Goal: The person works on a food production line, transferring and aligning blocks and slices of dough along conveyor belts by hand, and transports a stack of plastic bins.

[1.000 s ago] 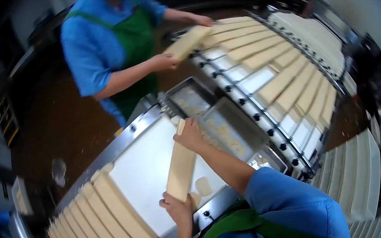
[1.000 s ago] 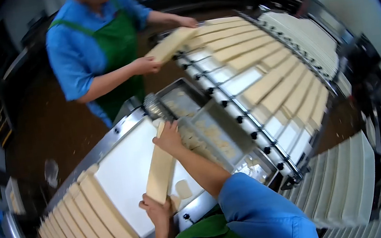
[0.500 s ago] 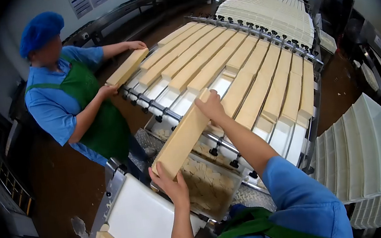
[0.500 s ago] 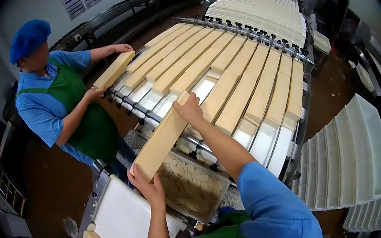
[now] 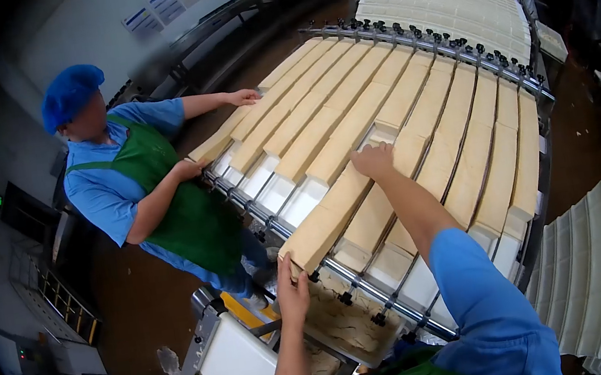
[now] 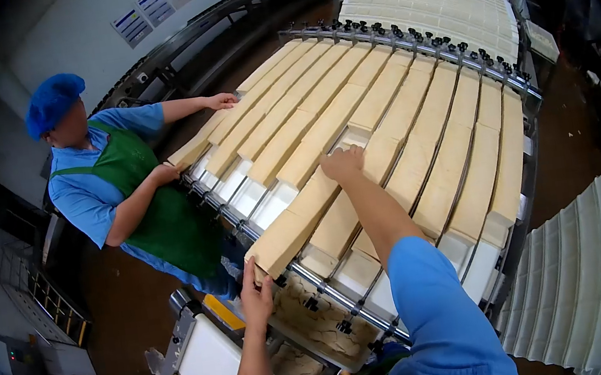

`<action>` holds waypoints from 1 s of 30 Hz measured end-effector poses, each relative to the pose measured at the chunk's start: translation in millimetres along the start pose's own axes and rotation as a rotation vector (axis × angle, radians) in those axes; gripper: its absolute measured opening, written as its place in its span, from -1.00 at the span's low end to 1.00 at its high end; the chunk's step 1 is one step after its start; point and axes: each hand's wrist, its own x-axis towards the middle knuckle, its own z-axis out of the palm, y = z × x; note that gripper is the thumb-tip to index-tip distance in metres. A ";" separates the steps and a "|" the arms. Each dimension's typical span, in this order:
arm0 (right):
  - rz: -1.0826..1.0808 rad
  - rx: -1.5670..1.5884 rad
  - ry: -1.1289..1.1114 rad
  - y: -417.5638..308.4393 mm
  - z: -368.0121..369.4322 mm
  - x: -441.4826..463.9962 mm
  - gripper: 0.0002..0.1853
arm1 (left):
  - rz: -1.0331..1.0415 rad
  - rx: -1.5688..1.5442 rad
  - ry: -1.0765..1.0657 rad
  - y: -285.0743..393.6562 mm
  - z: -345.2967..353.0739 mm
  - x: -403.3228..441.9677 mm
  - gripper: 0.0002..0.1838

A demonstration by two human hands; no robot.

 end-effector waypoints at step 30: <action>-0.282 -0.138 0.268 -51.6 33.9 -81.6 -0.35 | -0.416 -0.058 0.610 -35.4 -63.3 -202.8 -0.53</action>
